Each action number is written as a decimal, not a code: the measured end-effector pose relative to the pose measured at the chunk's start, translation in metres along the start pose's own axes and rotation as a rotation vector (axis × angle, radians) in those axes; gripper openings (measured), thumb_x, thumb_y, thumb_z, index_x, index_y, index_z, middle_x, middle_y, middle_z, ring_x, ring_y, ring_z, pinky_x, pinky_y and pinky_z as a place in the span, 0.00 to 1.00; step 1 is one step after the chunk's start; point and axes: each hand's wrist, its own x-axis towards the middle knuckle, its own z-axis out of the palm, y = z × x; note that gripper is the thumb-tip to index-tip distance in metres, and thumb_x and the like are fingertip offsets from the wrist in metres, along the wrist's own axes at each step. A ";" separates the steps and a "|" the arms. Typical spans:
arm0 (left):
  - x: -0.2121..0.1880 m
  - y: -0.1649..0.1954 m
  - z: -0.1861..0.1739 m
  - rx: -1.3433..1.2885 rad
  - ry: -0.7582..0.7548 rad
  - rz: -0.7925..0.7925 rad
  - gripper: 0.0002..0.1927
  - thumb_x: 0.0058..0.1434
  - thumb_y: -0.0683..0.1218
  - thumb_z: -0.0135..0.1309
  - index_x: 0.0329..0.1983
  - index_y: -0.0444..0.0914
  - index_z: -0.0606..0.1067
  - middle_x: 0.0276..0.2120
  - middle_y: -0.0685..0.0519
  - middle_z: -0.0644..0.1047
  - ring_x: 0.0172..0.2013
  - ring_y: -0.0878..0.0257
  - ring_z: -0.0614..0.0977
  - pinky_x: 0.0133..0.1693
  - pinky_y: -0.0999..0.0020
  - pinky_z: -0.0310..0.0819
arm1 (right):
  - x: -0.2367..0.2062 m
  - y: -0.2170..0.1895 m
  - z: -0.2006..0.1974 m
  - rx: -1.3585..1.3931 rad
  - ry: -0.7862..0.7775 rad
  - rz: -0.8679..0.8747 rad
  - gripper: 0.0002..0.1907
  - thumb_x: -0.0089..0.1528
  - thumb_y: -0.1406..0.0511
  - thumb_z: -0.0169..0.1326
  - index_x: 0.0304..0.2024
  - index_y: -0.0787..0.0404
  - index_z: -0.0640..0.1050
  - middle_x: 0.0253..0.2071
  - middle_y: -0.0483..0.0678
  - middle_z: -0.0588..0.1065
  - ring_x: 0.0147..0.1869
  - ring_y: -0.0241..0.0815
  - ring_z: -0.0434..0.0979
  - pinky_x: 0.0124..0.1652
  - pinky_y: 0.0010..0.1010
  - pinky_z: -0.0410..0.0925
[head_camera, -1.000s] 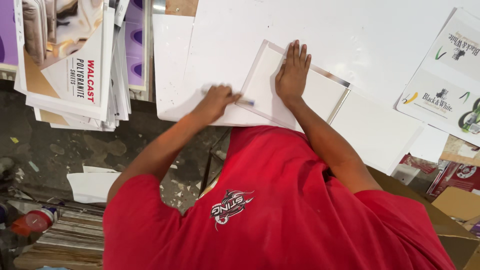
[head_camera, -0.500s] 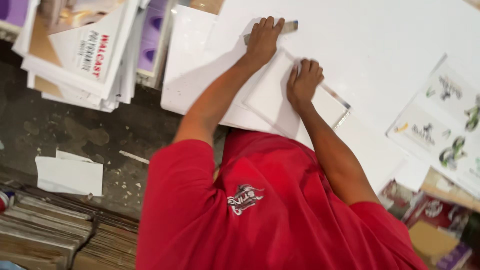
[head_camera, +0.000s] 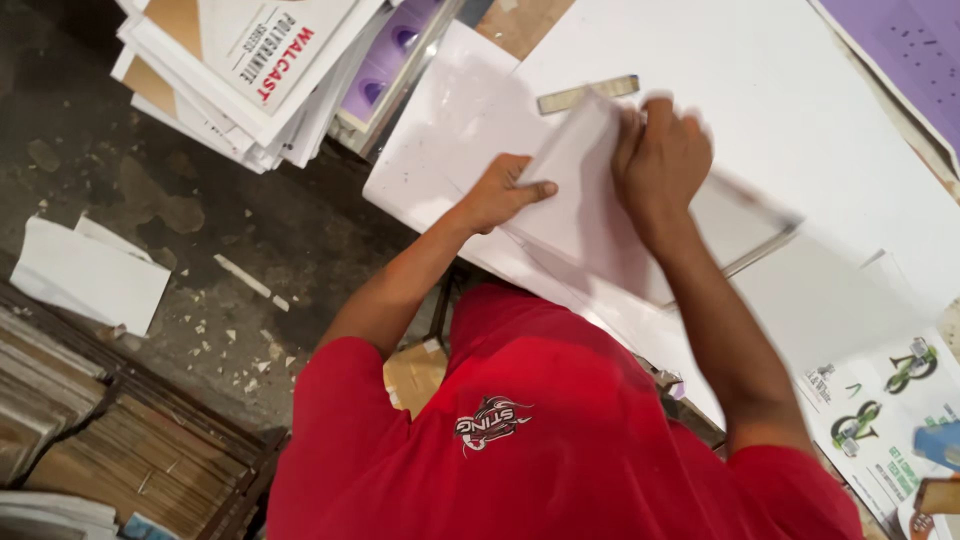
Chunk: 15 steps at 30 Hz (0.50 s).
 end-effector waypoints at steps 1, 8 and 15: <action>-0.006 0.007 -0.009 -0.064 0.092 0.032 0.20 0.62 0.49 0.64 0.49 0.29 0.80 0.40 0.44 0.83 0.39 0.60 0.81 0.42 0.64 0.78 | 0.015 -0.014 -0.017 0.033 0.100 -0.147 0.11 0.76 0.59 0.56 0.48 0.61 0.75 0.37 0.60 0.74 0.43 0.60 0.71 0.45 0.52 0.63; -0.042 0.079 -0.156 -0.373 0.857 0.366 0.28 0.60 0.49 0.65 0.58 0.29 0.72 0.47 0.42 0.80 0.45 0.51 0.84 0.46 0.53 0.88 | 0.037 -0.079 -0.103 0.431 0.366 -0.395 0.23 0.75 0.62 0.60 0.66 0.62 0.68 0.63 0.53 0.66 0.66 0.52 0.64 0.61 0.42 0.62; -0.047 0.087 -0.292 -0.406 1.128 0.495 0.24 0.60 0.38 0.61 0.56 0.22 0.68 0.46 0.34 0.81 0.41 0.45 0.87 0.43 0.49 0.88 | -0.022 -0.061 -0.174 1.570 -0.304 0.049 0.32 0.70 0.46 0.49 0.61 0.68 0.71 0.58 0.55 0.74 0.58 0.46 0.73 0.59 0.37 0.67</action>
